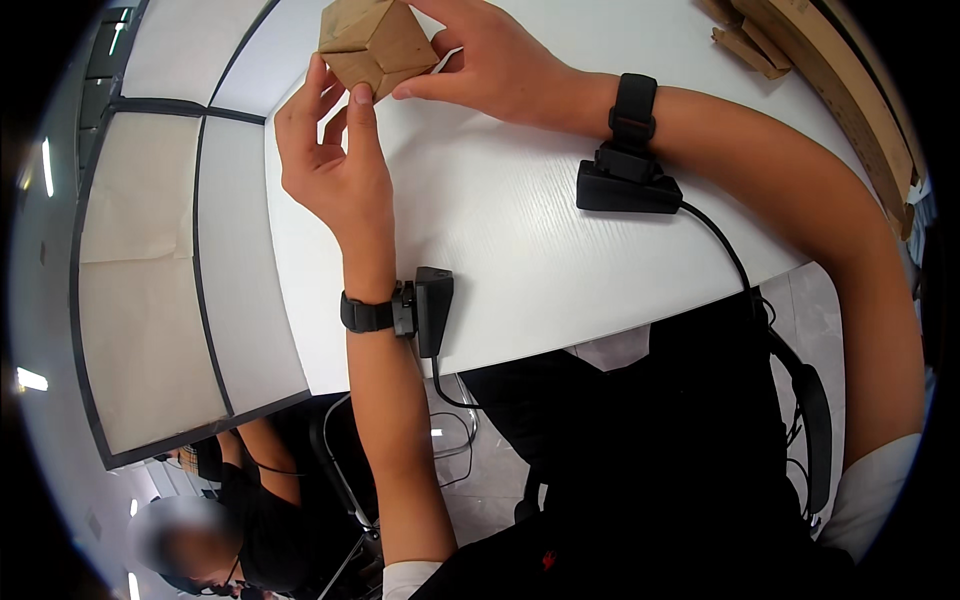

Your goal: The person folds and assembles multiple cardboard boxes from flat brown paperboard blanks, tucking in tabs and side panels to create a finished box shape before placing them to the side of the desk.

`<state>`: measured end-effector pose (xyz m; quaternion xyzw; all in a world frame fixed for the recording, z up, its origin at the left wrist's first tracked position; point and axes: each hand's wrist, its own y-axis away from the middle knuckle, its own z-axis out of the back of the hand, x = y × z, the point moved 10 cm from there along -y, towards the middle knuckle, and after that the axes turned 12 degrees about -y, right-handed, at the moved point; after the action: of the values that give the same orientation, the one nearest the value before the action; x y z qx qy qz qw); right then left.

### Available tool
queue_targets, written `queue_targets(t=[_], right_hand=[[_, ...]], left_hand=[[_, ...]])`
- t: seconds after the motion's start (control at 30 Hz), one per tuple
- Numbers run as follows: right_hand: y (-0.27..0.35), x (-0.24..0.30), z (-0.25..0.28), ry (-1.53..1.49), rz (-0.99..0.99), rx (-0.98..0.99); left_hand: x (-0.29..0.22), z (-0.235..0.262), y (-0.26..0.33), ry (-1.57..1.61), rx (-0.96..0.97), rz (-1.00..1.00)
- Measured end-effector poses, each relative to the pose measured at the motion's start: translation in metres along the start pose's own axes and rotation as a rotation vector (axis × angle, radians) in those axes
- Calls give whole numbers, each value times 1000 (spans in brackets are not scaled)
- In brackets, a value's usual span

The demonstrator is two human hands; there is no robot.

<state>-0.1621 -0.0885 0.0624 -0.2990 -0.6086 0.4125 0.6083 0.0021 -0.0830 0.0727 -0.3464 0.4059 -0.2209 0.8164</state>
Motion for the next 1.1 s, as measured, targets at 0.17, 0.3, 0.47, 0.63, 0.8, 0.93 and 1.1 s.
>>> queue_targets(t=[0.17,0.3,0.47,0.63,0.8,0.93,1.1], right_hand=[[1,-15,-1,-247,-157,-3],[-1,-17,-7,-185,-193,8],[13,-19,-23,-71,-27,64],[18,-38,-29,-178,-405,222],[24,-56,-29,-104,-412,174],[21,-59,-37,-177,-383,203],[35,-61,-21,-214,-554,208]], left_hand=[[-6,-3,1,-33,14,-26],[-6,-4,3,-25,39,-38],[25,-20,9,172,86,281],[61,-18,15,231,29,599],[78,15,19,241,-89,615],[21,99,29,237,-345,467],[-92,228,91,-34,-613,53]])
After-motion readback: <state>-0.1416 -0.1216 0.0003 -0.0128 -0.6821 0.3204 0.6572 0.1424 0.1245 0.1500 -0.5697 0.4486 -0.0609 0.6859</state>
